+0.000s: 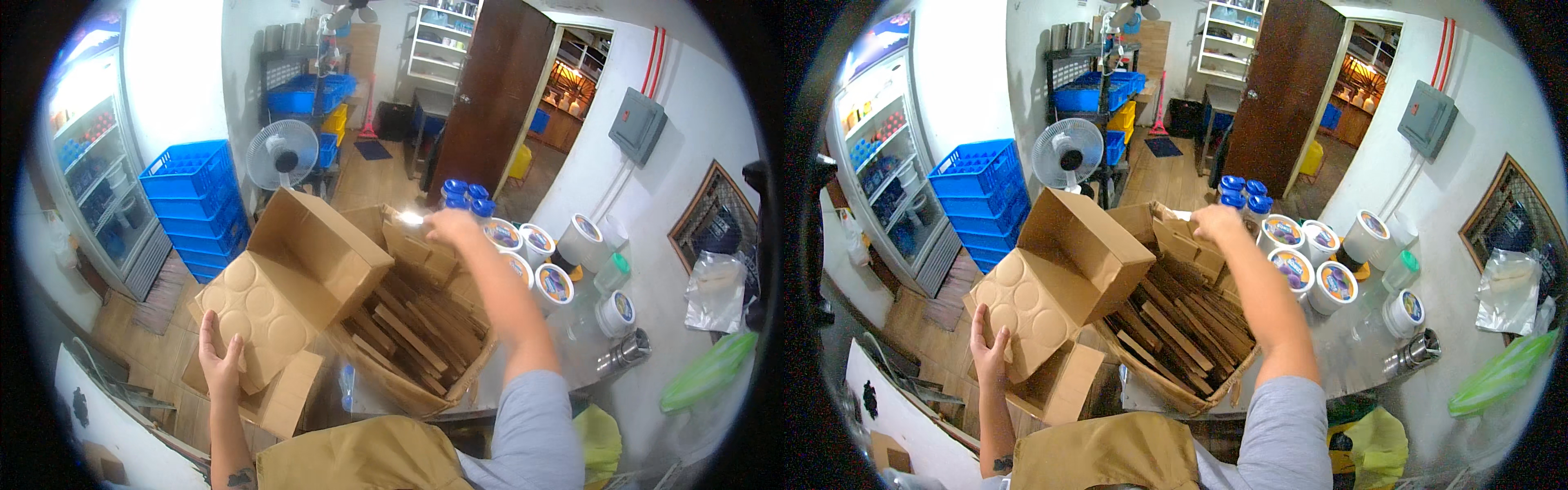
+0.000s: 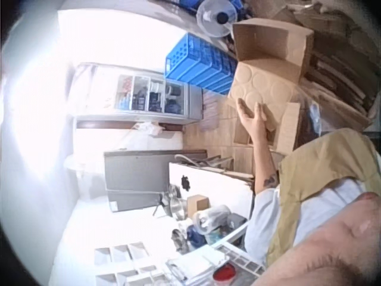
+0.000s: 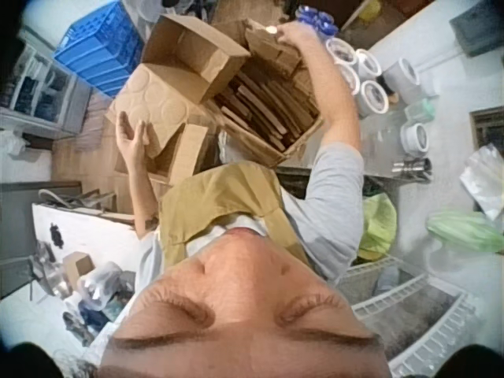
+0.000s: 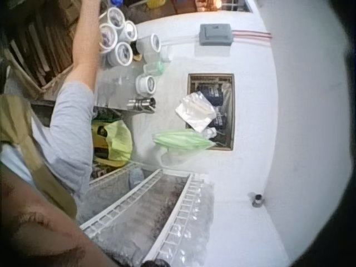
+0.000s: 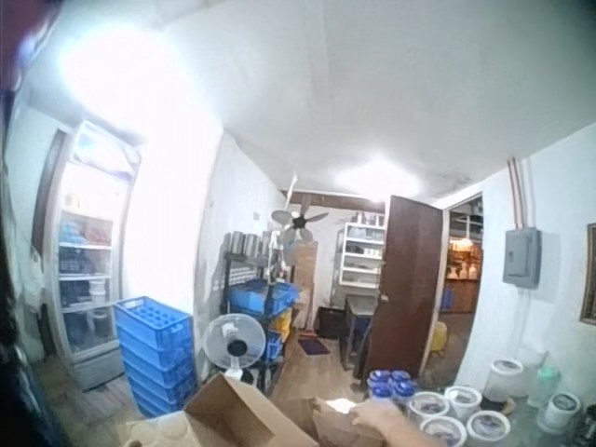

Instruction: The person repeatedly picks up flat-packed cardboard inserts, folds them into small divided boxes, and places them into a larger cardboard container. The process is continuous and repetitive throughout the clip.

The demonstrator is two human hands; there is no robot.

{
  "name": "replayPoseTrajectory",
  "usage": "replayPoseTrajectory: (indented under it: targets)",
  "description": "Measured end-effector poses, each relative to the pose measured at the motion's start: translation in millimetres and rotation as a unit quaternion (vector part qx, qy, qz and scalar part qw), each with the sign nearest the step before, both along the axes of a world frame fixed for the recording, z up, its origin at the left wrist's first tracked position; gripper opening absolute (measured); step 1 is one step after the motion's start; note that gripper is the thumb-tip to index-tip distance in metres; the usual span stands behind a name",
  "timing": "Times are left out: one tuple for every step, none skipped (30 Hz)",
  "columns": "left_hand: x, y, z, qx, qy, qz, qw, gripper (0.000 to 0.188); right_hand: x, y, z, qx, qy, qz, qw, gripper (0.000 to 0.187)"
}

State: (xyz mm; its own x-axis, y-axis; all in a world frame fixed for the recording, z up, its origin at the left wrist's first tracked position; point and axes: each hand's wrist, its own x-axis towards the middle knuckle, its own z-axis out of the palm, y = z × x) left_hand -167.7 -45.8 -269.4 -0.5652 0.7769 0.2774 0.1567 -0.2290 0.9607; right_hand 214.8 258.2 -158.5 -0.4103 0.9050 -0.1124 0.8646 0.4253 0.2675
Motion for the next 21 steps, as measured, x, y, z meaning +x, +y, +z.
replayPoseTrajectory:
  targets:
    - [0.8,0.7,1.4,0.001,0.003,-0.002,1.000,0.071,-6.7,0.6,-10.7,-0.014,0.017,-0.029,0.999,0.033]
    - [-0.7,2.7,-2.0,0.017,0.004,-0.001,1.000,0.071,-4.8,0.9,-25.0,0.005,0.064,-0.059,0.996,0.034]
    - [-3.5,1.3,-3.7,0.013,0.009,0.001,1.000,0.070,-2.3,-0.7,-42.7,0.021,0.112,-0.087,0.990,0.036]
    - [-6.0,-1.2,-5.4,0.008,0.014,0.003,1.000,0.070,2.5,-5.3,-61.9,0.047,0.158,-0.080,0.983,0.039]
    - [-7.0,-2.6,-7.0,0.004,0.017,0.003,1.000,0.069,10.8,-11.8,-79.9,0.073,0.203,-0.075,0.974,0.043]
    - [-7.2,-3.8,-8.5,-0.001,0.033,0.009,0.999,0.069,15.1,-18.0,-91.6,0.096,0.246,-0.069,0.962,0.046]
    - [-6.7,-4.1,-9.3,-0.006,0.047,0.017,0.999,0.069,14.7,-24.6,-94.0,0.118,0.221,-0.051,0.967,0.050]
    - [-6.5,-8.8,-11.9,-0.016,0.060,0.028,0.998,0.069,10.1,-37.4,-94.1,0.135,0.195,-0.031,0.971,0.053]
    - [-3.9,-9.9,-10.8,-0.017,0.063,0.026,0.998,0.070,5.4,-48.7,-90.9,0.152,0.169,-0.009,0.974,0.056]
    - [-0.2,-6.9,-6.1,-0.018,0.067,0.022,0.997,0.070,2.6,-56.7,-80.8,0.091,0.154,-0.040,0.983,0.064]
    - [2.9,-3.6,-1.3,-0.013,0.072,0.020,0.997,0.070,3.9,-57.6,-74.0,0.083,0.153,-0.043,0.984,0.063]
    - [5.4,-3.9,0.6,-0.008,0.059,0.010,0.998,0.070,2.3,-64.9,-70.4,0.117,0.146,-0.033,0.982,0.059]
    - [7.7,-4.3,3.5,-0.001,0.046,0.003,0.999,0.071,-2.2,-73.0,-65.5,0.153,0.139,-0.020,0.978,0.056]
    - [9.1,-4.0,4.5,0.011,0.033,-0.006,0.999,0.071,-5.2,-77.9,-66.1,0.274,0.187,0.062,0.941,0.043]
    - [9.5,-4.9,4.4,0.006,0.038,-0.004,0.999,0.071,-13.1,-81.1,-64.9,0.244,0.316,0.074,0.914,0.039]
    - [9.5,-7.5,5.1,-0.002,0.045,-0.001,0.999,0.072,-27.6,-91.4,-57.1,0.204,0.440,0.083,0.871,0.035]
    - [7.0,-8.4,3.8,-0.010,0.051,-0.002,0.999,0.072,-41.5,-105.8,-46.5,0.160,0.554,0.088,0.812,0.030]
    - [3.8,-9.4,-6.4,0.012,0.050,-0.006,0.999,0.072,-57.0,-124.3,-29.9,0.157,0.583,0.118,0.789,0.024]
    - [5.3,-14.8,-4.5,0.018,0.057,-0.002,0.998,0.073,-72.9,-150.5,-8.6,0.147,0.570,0.117,0.800,0.019]
    - [11.4,-21.4,3.7,0.022,0.066,0.001,0.998,0.074,-83.1,-163.2,-1.1,0.199,0.533,0.158,0.807,0.018]
    - [16.5,-25.5,9.1,0.026,0.076,0.003,0.997,0.075,-91.9,-174.2,5.0,0.251,0.492,0.196,0.810,0.017]
